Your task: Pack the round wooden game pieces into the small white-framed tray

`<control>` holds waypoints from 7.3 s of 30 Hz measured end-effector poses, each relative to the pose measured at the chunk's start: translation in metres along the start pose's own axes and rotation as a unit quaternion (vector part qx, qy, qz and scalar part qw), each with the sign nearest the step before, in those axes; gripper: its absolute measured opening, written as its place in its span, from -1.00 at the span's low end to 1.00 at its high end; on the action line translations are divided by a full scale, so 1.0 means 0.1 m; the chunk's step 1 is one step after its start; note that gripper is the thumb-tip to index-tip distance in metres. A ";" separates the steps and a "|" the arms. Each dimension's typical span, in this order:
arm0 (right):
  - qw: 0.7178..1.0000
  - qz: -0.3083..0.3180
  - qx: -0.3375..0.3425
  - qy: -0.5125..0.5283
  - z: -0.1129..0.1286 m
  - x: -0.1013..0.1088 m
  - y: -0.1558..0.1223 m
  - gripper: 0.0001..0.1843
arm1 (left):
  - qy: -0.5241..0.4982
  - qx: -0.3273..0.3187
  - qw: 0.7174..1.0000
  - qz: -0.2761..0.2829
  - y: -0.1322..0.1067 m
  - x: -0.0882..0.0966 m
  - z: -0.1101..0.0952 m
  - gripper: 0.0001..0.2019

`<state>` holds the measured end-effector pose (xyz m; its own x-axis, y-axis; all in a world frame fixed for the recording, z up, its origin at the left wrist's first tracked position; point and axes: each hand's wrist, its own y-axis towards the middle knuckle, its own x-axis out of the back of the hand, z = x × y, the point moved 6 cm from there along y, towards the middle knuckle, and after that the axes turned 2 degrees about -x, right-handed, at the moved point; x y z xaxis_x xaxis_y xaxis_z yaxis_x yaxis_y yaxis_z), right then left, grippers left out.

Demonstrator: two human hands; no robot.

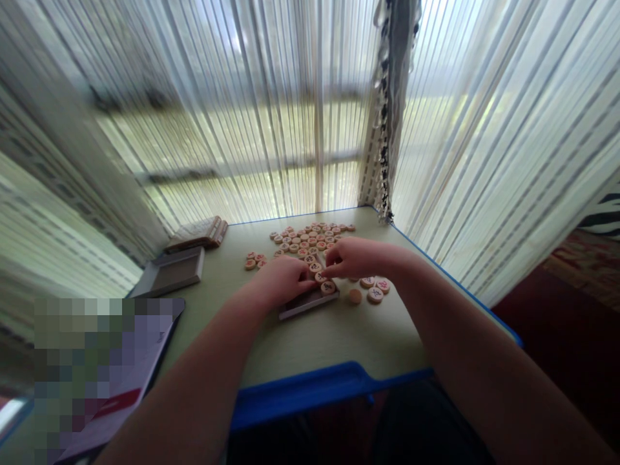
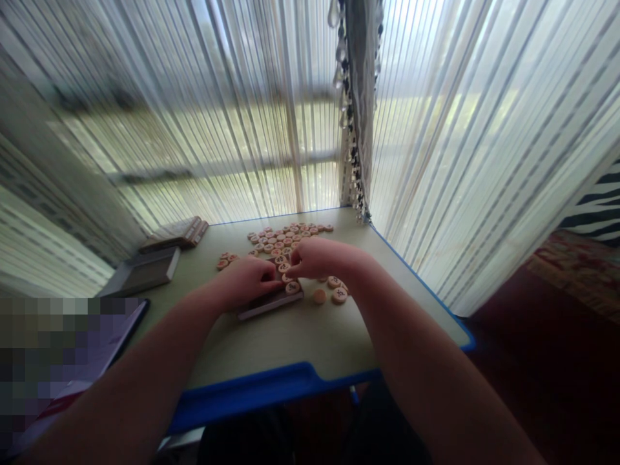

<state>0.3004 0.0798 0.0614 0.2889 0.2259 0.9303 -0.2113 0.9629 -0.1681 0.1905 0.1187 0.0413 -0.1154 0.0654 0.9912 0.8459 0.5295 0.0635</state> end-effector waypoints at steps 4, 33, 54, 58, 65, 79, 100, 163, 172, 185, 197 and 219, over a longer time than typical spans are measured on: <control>1.000 -0.013 -0.007 -0.016 -0.02 0.00 0.01 -0.66 | 0.007 -0.001 1.000 -0.006 0.01 -0.01 0.04 -0.66; 0.982 -0.181 -0.052 -0.024 -0.28 -0.06 0.37 -0.64 | 0.074 0.066 0.994 -0.052 0.04 0.01 0.20 -0.72; 0.977 -0.200 -0.050 -0.053 -0.21 -0.01 0.30 -0.52 | 0.075 0.135 0.986 -0.060 0.10 0.01 0.24 -0.69; 0.973 -0.211 -0.072 -0.056 -0.27 0.03 0.27 -0.52 | 0.083 0.127 0.986 -0.062 0.08 0.02 0.24 -0.71; 0.953 -0.231 -0.163 -0.113 -0.50 0.09 0.21 -0.64 | 0.094 0.133 0.980 -0.110 0.01 0.16 0.27 -0.71; 0.933 -0.287 -0.203 -0.073 -0.74 0.10 0.25 -0.65 | -0.027 0.103 0.990 -0.090 0.08 -0.02 0.39 -0.65; 0.975 -0.196 0.056 -0.088 -0.09 -0.06 0.33 -0.52 | -0.290 0.273 0.861 -0.316 -0.06 0.11 1.05 -0.42; 0.951 -0.257 -0.160 -0.060 -0.73 0.03 0.35 -0.77 | 0.025 0.129 0.969 -0.211 0.02 0.16 0.35 -0.45; 0.938 -0.314 -0.142 -0.025 -0.68 0.10 0.30 -0.76 | -0.007 0.098 0.974 -0.203 0.01 0.09 0.36 -0.71; 0.933 -0.318 0.162 0.040 0.18 -0.10 0.25 -0.81 | -0.031 0.133 0.966 -0.218 0.02 0.11 0.47 -0.74; 0.964 -0.233 0.094 -0.085 0.35 -0.23 0.26 -0.85 | 0.047 0.221 0.938 -0.262 -0.05 0.20 0.55 -0.64; 0.955 -0.278 -0.104 0.001 -0.34 -0.08 0.37 -0.67 | -0.005 0.061 0.997 -0.054 -0.04 0.16 0.22 -0.70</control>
<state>0.3220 0.1186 0.0364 0.3037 -0.3294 0.8940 0.1646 0.9424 0.2913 0.1740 0.1361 0.0542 -0.2082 0.0112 0.9780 0.7585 0.6331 0.1543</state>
